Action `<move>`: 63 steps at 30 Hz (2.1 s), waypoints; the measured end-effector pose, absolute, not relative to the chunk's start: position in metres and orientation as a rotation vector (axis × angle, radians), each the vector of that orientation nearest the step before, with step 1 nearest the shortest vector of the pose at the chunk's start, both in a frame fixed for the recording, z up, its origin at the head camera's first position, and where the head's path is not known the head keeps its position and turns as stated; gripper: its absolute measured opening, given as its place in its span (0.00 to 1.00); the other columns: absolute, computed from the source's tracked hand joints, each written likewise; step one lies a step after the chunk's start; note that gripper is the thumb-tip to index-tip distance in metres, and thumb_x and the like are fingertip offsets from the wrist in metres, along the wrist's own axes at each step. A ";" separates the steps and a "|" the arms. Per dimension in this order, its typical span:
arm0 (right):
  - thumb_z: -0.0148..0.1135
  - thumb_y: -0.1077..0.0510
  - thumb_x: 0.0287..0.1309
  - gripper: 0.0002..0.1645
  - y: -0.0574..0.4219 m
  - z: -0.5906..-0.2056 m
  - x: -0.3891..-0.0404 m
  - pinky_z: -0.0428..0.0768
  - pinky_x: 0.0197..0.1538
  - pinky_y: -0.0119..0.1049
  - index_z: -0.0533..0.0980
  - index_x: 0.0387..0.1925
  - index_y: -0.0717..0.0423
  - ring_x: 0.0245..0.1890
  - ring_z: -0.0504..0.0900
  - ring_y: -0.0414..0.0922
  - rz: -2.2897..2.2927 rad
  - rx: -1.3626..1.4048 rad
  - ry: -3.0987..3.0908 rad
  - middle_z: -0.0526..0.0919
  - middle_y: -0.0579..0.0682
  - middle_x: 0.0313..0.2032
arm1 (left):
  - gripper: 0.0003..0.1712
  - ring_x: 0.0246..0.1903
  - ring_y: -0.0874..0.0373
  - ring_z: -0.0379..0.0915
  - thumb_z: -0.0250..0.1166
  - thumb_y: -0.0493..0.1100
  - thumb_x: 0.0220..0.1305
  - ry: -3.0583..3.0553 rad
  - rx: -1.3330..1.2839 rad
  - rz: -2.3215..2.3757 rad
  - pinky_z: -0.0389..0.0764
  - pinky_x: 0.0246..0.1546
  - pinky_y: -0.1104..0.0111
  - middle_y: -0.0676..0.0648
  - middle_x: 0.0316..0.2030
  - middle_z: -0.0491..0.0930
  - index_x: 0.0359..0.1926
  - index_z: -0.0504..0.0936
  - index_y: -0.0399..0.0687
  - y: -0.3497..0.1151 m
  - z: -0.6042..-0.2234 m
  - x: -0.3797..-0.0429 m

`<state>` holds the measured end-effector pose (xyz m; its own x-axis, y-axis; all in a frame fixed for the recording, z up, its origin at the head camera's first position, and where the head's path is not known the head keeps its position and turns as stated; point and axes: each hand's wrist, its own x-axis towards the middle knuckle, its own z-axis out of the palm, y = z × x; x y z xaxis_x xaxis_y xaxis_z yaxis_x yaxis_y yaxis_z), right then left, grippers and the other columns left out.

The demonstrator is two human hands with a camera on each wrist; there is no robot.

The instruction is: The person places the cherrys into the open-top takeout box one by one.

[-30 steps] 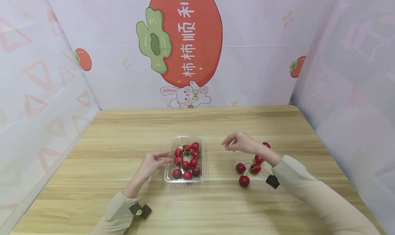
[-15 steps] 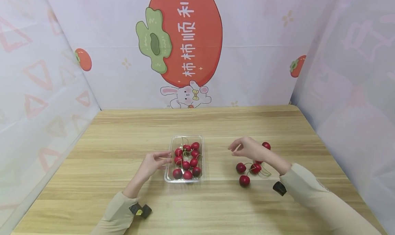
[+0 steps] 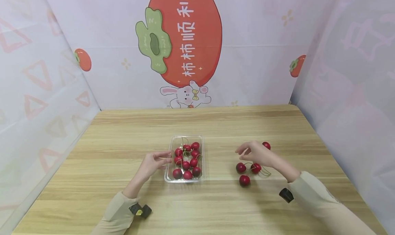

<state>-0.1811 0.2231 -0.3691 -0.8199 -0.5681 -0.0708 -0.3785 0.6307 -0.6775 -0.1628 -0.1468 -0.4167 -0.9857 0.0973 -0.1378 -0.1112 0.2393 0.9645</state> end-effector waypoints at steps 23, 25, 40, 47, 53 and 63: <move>0.62 0.64 0.48 0.13 0.244 -0.380 -0.172 0.80 0.32 0.28 0.77 0.38 0.67 0.31 0.79 0.41 -0.946 -0.782 2.604 0.80 0.58 0.36 | 0.18 0.35 0.46 0.78 0.59 0.29 0.54 2.335 0.041 1.839 0.84 0.30 0.66 0.32 0.43 0.76 0.48 0.74 0.30 -0.150 -0.419 -0.164; 0.62 0.64 0.49 0.13 0.246 -0.381 -0.171 0.80 0.32 0.27 0.77 0.38 0.67 0.31 0.78 0.39 -0.940 -0.774 2.605 0.80 0.58 0.37 | 0.18 0.35 0.46 0.78 0.59 0.29 0.54 2.335 0.045 1.834 0.84 0.30 0.66 0.32 0.43 0.76 0.48 0.74 0.30 -0.150 -0.419 -0.163; 0.62 0.66 0.47 0.13 0.247 -0.384 -0.171 0.80 0.32 0.27 0.77 0.37 0.67 0.32 0.79 0.41 -0.937 -0.798 2.585 0.80 0.58 0.36 | 0.19 0.36 0.46 0.78 0.59 0.31 0.55 2.342 0.083 1.819 0.83 0.30 0.68 0.32 0.44 0.76 0.49 0.74 0.30 -0.151 -0.417 -0.162; 0.63 0.66 0.46 0.13 0.249 -0.389 -0.174 0.80 0.31 0.27 0.77 0.37 0.66 0.30 0.78 0.39 -0.931 -0.797 2.587 0.80 0.57 0.36 | 0.18 0.36 0.46 0.78 0.59 0.31 0.55 2.347 0.046 1.836 0.84 0.30 0.65 0.33 0.43 0.76 0.48 0.74 0.30 -0.148 -0.414 -0.161; 0.63 0.67 0.45 0.12 0.250 -0.392 -0.174 0.80 0.31 0.26 0.77 0.37 0.66 0.31 0.79 0.42 -0.938 -0.767 2.544 0.81 0.56 0.35 | 0.18 0.36 0.46 0.78 0.59 0.30 0.55 2.346 0.032 1.826 0.84 0.30 0.65 0.33 0.43 0.76 0.48 0.75 0.30 -0.147 -0.414 -0.162; 0.63 0.67 0.45 0.11 0.251 -0.396 -0.176 0.80 0.31 0.26 0.78 0.35 0.67 0.30 0.79 0.40 -0.947 -0.782 2.540 0.81 0.54 0.33 | 0.18 0.36 0.46 0.78 0.59 0.30 0.55 2.337 0.023 1.837 0.84 0.31 0.64 0.33 0.43 0.76 0.48 0.74 0.30 -0.148 -0.418 -0.163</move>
